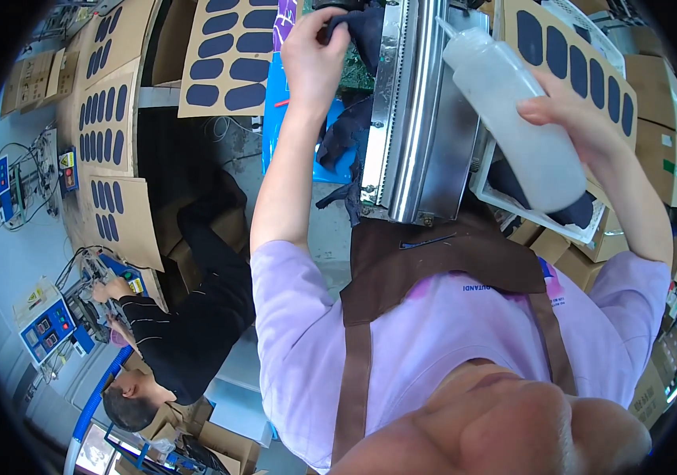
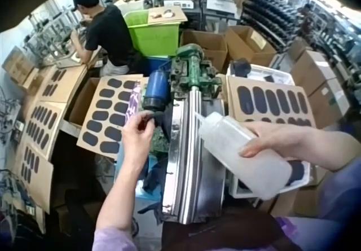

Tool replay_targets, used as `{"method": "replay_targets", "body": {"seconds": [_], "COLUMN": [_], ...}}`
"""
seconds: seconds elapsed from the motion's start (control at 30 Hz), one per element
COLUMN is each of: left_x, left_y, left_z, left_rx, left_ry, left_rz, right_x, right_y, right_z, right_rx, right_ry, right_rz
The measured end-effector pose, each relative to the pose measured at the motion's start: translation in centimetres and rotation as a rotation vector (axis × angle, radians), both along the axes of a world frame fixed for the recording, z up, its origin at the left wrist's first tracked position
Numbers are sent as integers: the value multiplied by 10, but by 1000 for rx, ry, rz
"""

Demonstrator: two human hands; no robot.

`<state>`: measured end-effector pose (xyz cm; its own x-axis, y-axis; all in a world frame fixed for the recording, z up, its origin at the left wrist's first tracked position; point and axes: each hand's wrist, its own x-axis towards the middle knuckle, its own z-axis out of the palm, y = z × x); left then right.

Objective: Applying adhesive or backing to industrial pads using a rolling machine on a production floor.

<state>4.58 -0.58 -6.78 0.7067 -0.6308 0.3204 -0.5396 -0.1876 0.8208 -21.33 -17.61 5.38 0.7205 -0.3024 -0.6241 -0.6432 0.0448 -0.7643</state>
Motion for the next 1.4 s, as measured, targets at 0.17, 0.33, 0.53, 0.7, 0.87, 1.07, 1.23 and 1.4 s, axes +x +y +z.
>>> {"method": "replay_targets", "body": {"seconds": [0.17,0.33,0.53,0.7,0.87,1.07,1.23,1.4], "left_x": [9,13,16,10,7,22,19,27], "left_y": [-37,-51,-60,-61,-60,-61,-58,-58], "left_z": [-11,-20,-16,-13,-21,-32,-22,-7], "left_rx": [-82,16,10,-88,-188,-339,-199,-164], "left_ry": [-134,-152,-214,-223,-212,-511,-532,-775], "left_rz": [-158,-250,-324,-354,-392,-505,-560,-656], "right_x": [1,18,29,26,22,13,4,0], "right_y": [44,52,50,51,55,58,54,53], "right_z": [0,-3,-12,-9,-2,-2,-5,-8], "right_rx": [572,878,977,981,992,1024,1018,1033], "right_ry": [-167,-270,-315,-285,-263,-265,-266,-294], "right_rz": [-301,-375,-361,-353,-409,-445,-402,-378]}}
